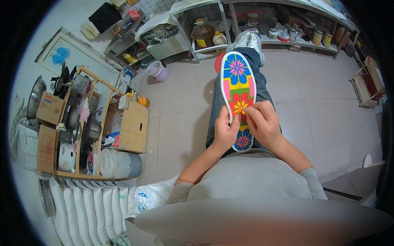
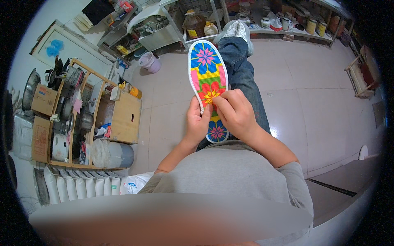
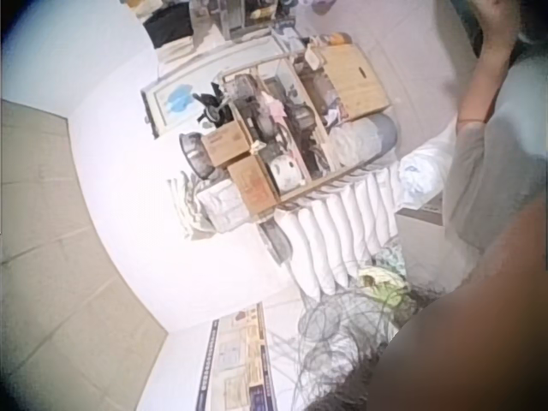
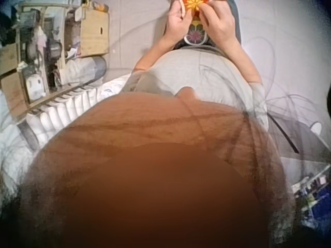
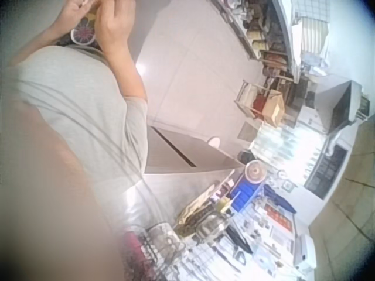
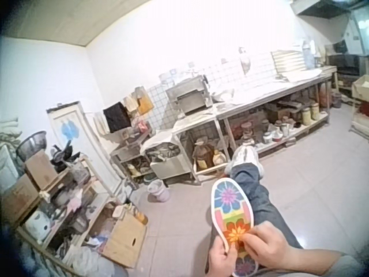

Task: The person sits and hand-sews a colorful floral insole using a needle and red thread. They repeatedly insert the needle through the insole, pull the thread, and adjust the insole's orientation while working.

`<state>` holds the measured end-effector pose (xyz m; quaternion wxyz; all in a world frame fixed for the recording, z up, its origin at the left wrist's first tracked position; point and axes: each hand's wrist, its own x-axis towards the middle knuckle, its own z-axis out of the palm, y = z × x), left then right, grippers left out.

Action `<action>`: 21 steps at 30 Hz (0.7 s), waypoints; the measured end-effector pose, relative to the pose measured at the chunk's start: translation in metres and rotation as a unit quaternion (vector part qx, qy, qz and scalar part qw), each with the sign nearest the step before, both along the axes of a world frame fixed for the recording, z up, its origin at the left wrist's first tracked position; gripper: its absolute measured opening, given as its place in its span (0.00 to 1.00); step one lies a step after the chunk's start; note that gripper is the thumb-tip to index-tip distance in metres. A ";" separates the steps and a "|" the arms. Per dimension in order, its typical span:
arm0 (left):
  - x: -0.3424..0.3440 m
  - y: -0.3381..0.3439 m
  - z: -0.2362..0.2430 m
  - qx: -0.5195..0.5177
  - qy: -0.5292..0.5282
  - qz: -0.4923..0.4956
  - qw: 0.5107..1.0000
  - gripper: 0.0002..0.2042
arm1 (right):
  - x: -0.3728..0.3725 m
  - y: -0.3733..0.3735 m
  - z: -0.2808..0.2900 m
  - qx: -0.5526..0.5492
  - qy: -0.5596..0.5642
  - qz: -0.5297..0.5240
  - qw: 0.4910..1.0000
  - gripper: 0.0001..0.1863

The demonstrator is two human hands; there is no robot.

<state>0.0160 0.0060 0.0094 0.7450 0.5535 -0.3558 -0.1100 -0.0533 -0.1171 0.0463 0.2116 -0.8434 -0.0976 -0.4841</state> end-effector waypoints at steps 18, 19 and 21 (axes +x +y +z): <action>0.001 -0.002 -0.002 0.033 -0.055 0.052 0.997 0.12 | -0.002 -0.002 -0.001 -0.013 0.007 0.004 1.000 0.13; 0.000 -0.002 -0.002 0.069 -0.091 0.083 0.990 0.12 | -0.002 -0.002 -0.001 -0.033 0.018 -0.003 0.999 0.14; -0.002 -0.002 -0.001 0.127 -0.171 0.146 0.966 0.12 | -0.001 -0.001 -0.003 -0.070 0.037 -0.015 0.997 0.15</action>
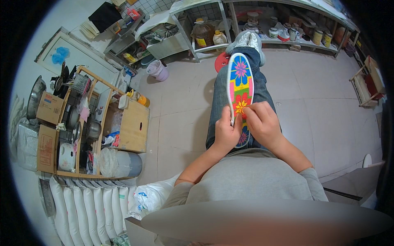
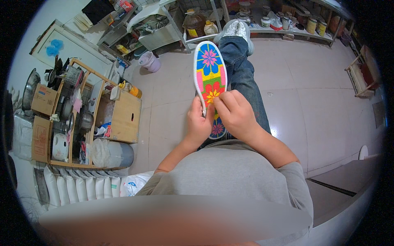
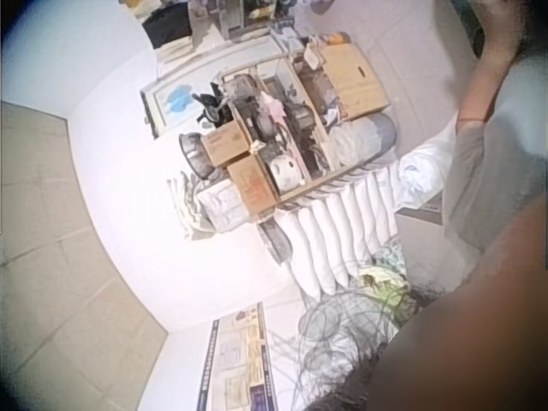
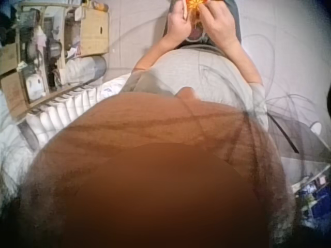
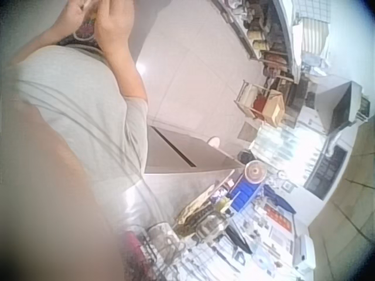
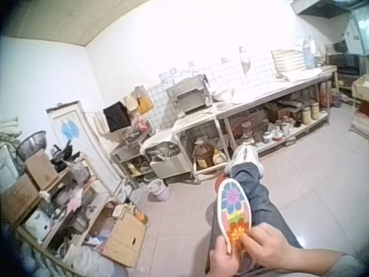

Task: The person sits and hand-sews a colorful floral insole using a needle and red thread. They repeatedly insert the needle through the insole, pull the thread, and adjust the insole's orientation while working.

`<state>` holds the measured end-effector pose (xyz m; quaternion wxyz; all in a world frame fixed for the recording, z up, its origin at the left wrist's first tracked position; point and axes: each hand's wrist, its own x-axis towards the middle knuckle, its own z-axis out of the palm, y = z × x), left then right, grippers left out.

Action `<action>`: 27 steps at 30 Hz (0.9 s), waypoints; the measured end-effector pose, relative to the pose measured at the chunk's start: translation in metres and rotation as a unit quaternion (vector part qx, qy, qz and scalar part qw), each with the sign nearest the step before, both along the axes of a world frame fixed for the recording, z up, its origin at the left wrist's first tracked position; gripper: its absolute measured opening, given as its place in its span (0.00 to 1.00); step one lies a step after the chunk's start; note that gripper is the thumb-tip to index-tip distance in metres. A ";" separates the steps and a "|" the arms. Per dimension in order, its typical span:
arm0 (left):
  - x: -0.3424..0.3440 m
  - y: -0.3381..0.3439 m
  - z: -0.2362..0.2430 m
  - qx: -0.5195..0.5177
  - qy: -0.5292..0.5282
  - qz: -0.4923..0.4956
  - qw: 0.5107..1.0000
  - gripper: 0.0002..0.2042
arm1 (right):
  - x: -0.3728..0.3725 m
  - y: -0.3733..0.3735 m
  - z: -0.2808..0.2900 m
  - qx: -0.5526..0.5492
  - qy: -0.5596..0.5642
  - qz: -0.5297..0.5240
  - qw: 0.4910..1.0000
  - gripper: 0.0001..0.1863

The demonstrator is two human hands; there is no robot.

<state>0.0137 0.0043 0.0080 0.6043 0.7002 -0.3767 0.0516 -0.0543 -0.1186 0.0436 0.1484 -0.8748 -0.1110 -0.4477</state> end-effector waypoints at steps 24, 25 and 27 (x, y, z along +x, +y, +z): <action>0.004 -0.004 -0.002 -0.195 0.366 -0.302 0.858 0.18 | 0.013 -0.016 -0.036 0.791 0.249 0.275 0.486 0.12; 0.002 -0.005 -0.002 -0.193 0.375 -0.323 0.847 0.19 | 0.014 -0.015 -0.040 0.809 0.236 0.286 0.456 0.14; -0.001 -0.005 -0.001 -0.192 0.379 -0.331 0.843 0.19 | 0.012 -0.011 -0.047 0.826 0.215 0.335 0.398 0.18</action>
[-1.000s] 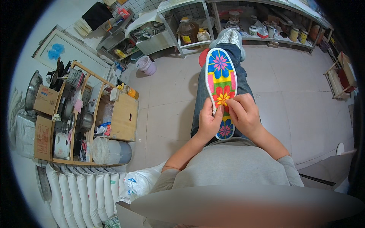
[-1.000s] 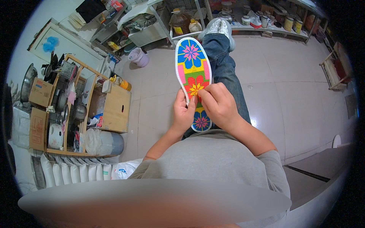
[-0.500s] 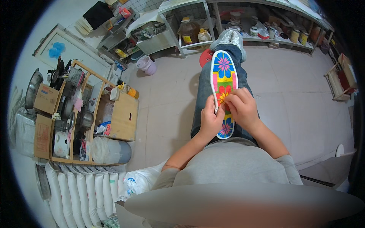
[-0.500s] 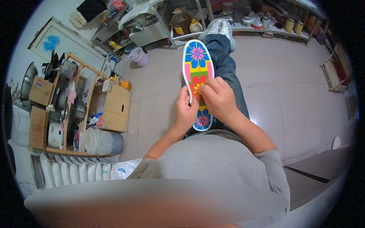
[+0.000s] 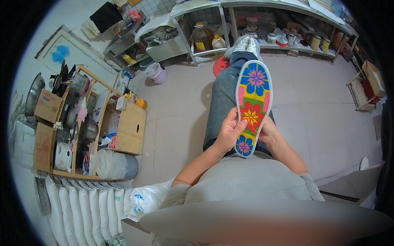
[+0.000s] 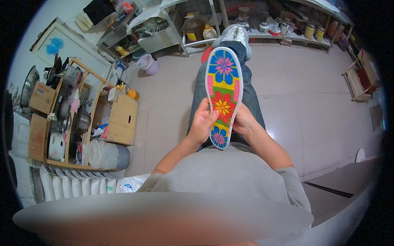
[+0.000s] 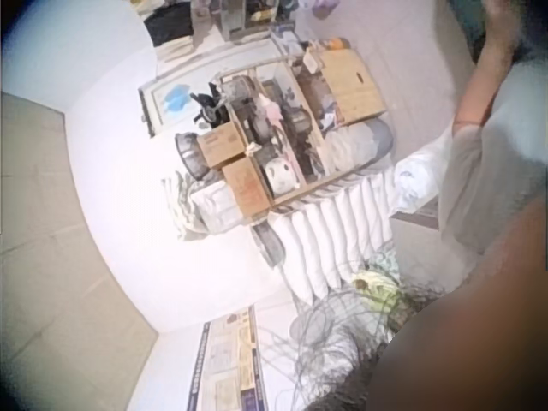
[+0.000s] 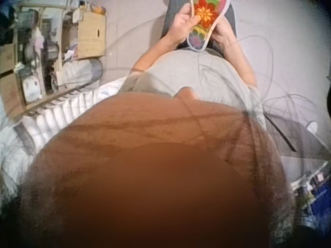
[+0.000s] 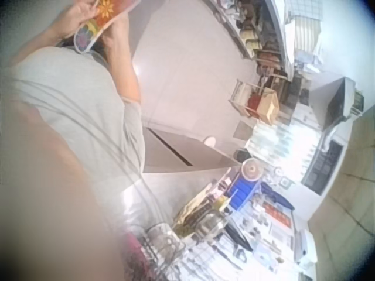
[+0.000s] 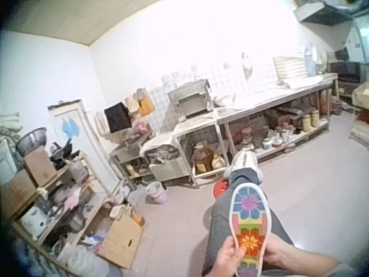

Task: The person sits and hand-sews a colorful floral insole using a needle and red thread. They repeatedly insert the needle through the insole, pull the thread, and adjust the insole's orientation while working.

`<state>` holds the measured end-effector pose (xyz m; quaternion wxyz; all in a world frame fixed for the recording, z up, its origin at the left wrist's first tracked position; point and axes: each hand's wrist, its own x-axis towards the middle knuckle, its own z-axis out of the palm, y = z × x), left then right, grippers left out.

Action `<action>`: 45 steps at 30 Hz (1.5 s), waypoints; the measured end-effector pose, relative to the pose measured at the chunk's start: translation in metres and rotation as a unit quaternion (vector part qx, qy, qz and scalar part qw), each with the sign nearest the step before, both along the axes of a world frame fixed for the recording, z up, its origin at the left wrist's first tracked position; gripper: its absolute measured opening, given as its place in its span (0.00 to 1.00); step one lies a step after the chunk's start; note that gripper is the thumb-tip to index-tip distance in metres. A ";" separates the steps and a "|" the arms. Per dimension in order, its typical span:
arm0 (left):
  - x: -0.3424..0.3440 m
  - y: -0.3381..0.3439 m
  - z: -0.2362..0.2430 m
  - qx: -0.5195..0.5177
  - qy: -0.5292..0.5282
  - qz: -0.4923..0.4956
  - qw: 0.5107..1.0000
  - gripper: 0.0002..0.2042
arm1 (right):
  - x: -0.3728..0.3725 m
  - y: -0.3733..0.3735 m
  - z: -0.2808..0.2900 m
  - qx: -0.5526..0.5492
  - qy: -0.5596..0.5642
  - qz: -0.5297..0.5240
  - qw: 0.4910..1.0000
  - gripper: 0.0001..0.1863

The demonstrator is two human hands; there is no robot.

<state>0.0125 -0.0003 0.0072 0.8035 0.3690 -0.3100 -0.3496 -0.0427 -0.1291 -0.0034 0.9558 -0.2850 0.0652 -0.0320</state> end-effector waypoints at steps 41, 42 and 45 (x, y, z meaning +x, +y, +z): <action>0.011 0.007 0.019 0.001 -0.013 0.157 0.987 0.17 | -0.098 -0.210 -0.187 -0.571 0.254 -0.509 0.592 0.08; 0.012 0.005 0.017 -0.004 0.036 0.151 0.988 0.18 | -0.068 -0.179 -0.147 -0.601 0.150 -0.489 0.614 0.07; 0.023 0.009 0.013 -0.106 0.127 -0.048 0.985 0.24 | -0.019 -0.072 -0.038 -0.661 -0.039 -0.384 0.643 0.04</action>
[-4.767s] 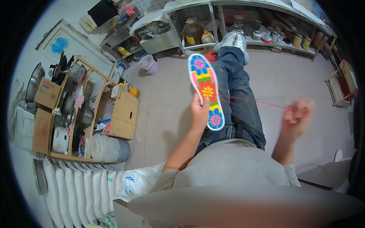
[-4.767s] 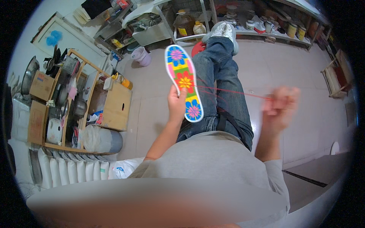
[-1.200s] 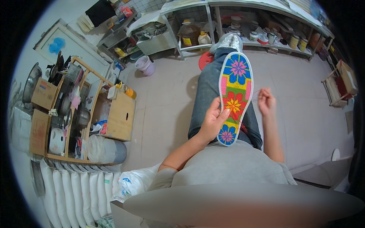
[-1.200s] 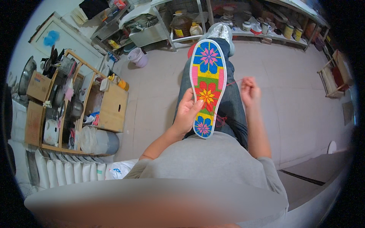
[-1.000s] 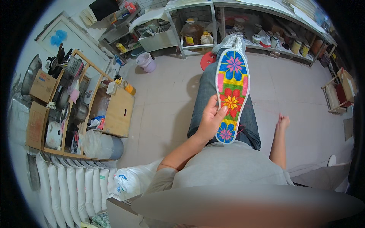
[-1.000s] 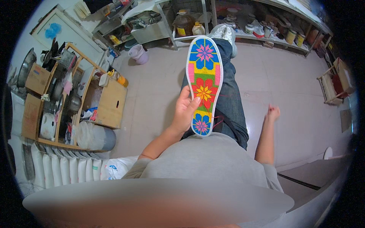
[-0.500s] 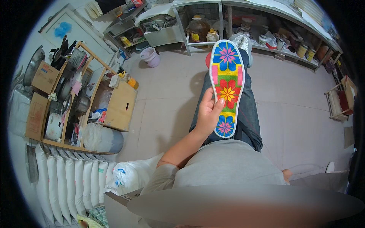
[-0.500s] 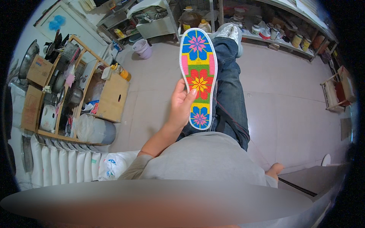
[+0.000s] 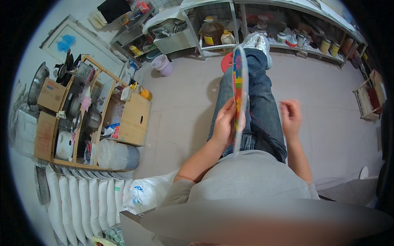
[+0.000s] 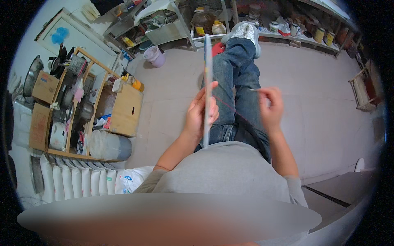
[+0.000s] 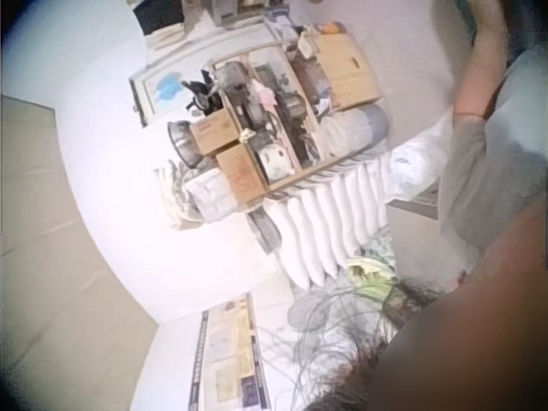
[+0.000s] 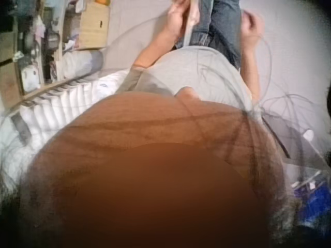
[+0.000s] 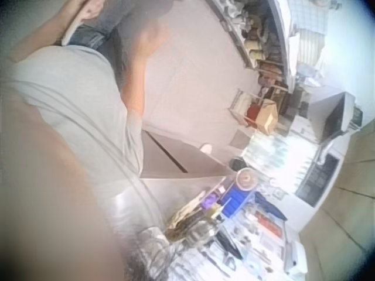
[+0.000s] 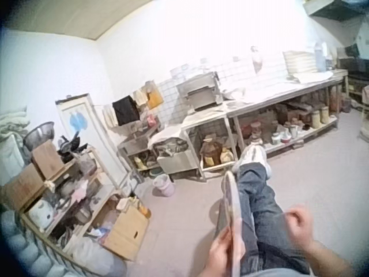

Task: The person sits and hand-sews a colorful floral insole using a needle and red thread. They repeatedly insert the needle through the insole, pull the thread, and adjust the insole's orientation while working.

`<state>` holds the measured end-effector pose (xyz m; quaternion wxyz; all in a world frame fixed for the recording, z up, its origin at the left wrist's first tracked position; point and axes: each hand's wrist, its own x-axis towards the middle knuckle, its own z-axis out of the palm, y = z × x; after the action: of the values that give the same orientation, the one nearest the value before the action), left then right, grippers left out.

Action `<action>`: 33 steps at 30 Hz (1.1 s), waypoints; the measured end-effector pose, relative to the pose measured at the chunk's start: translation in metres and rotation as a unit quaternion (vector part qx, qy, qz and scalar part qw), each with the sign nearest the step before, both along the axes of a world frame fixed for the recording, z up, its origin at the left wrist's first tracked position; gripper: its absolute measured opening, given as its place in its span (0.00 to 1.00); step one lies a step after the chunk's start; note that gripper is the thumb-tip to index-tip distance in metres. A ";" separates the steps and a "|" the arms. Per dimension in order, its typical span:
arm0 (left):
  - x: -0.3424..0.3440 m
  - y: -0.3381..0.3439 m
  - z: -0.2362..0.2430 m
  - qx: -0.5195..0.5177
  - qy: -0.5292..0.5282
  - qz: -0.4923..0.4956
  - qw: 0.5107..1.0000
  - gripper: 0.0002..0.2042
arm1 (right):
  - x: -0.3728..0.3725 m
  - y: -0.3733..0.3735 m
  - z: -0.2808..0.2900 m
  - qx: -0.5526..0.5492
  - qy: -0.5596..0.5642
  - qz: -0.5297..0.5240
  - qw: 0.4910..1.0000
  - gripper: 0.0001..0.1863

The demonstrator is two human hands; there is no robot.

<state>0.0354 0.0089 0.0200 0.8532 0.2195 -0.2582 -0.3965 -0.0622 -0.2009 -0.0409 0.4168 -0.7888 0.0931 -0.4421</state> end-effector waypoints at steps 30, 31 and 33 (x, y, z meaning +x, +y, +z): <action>-0.006 -0.006 -0.021 -0.086 0.127 -0.174 0.973 0.26 | 0.014 0.090 0.085 -0.301 -0.087 0.061 0.948 0.15; -0.007 -0.005 -0.021 -0.081 0.132 -0.165 0.974 0.24 | 0.014 0.090 0.085 -0.302 -0.085 0.060 0.948 0.15; -0.007 -0.005 -0.021 -0.077 0.133 -0.164 0.974 0.24 | 0.014 0.090 0.086 -0.303 -0.083 0.060 0.947 0.15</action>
<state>0.0280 0.0040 -0.0005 0.8179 0.0530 -0.2042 -0.5353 -0.0484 -0.1108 0.0449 0.1903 -0.8427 -0.1280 -0.4872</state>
